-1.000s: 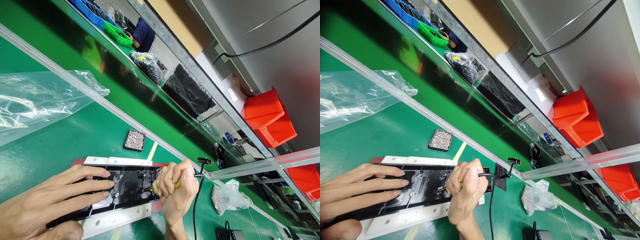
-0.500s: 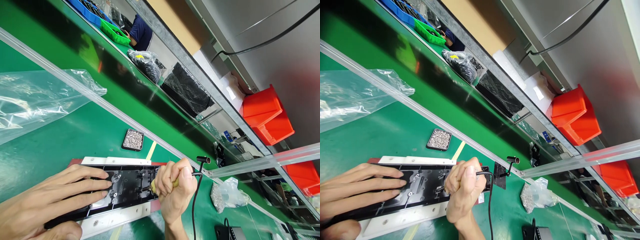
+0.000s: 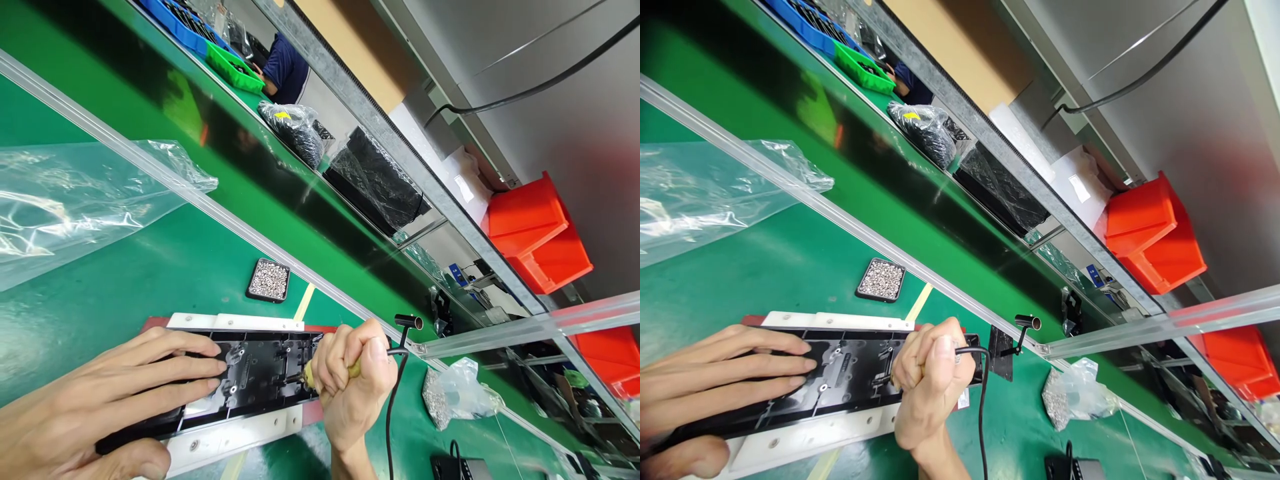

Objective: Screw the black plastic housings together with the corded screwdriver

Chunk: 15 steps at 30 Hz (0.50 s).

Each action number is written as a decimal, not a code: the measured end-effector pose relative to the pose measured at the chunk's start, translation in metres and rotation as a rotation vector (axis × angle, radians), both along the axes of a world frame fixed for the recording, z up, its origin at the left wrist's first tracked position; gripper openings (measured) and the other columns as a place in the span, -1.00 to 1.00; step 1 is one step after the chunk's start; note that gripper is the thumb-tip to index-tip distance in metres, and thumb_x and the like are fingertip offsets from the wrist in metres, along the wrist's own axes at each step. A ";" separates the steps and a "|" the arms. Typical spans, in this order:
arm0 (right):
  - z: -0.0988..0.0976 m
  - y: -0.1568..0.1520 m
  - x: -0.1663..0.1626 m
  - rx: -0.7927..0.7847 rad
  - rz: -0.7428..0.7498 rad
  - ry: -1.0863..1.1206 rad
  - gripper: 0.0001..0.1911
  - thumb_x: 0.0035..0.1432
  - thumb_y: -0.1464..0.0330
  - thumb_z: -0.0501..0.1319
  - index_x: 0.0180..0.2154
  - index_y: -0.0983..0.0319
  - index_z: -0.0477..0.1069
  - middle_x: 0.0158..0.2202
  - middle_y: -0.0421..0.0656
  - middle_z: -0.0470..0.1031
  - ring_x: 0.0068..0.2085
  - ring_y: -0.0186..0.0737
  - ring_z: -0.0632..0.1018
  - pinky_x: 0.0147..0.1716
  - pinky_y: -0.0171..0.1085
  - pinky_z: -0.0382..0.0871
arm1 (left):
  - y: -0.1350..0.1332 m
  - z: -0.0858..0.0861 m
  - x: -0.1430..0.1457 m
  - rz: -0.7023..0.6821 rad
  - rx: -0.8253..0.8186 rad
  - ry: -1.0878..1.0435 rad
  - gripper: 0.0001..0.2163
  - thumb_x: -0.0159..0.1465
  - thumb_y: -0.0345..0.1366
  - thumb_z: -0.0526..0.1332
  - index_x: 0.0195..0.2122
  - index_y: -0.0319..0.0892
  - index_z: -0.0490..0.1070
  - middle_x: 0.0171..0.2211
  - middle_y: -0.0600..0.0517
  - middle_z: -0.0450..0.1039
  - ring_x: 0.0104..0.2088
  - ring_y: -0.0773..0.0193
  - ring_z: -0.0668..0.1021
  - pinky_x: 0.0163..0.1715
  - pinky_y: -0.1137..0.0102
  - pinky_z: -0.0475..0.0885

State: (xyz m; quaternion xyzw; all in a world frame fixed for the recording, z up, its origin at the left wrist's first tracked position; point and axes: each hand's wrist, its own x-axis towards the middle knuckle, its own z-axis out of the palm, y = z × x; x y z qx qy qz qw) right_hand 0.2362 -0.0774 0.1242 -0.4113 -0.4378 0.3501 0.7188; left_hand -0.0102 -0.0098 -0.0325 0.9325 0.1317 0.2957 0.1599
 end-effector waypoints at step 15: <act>0.000 -0.003 0.004 0.020 0.056 -0.044 -0.59 0.43 0.21 0.02 -0.49 0.17 0.10 -0.68 -0.38 -0.01 -0.67 -0.45 0.08 -0.69 -0.44 0.10 | 0.001 0.002 0.004 0.054 0.114 0.061 -0.35 0.26 -0.23 0.29 0.37 0.02 0.12 0.33 0.17 0.23 0.35 -0.07 0.27 0.44 -0.09 0.07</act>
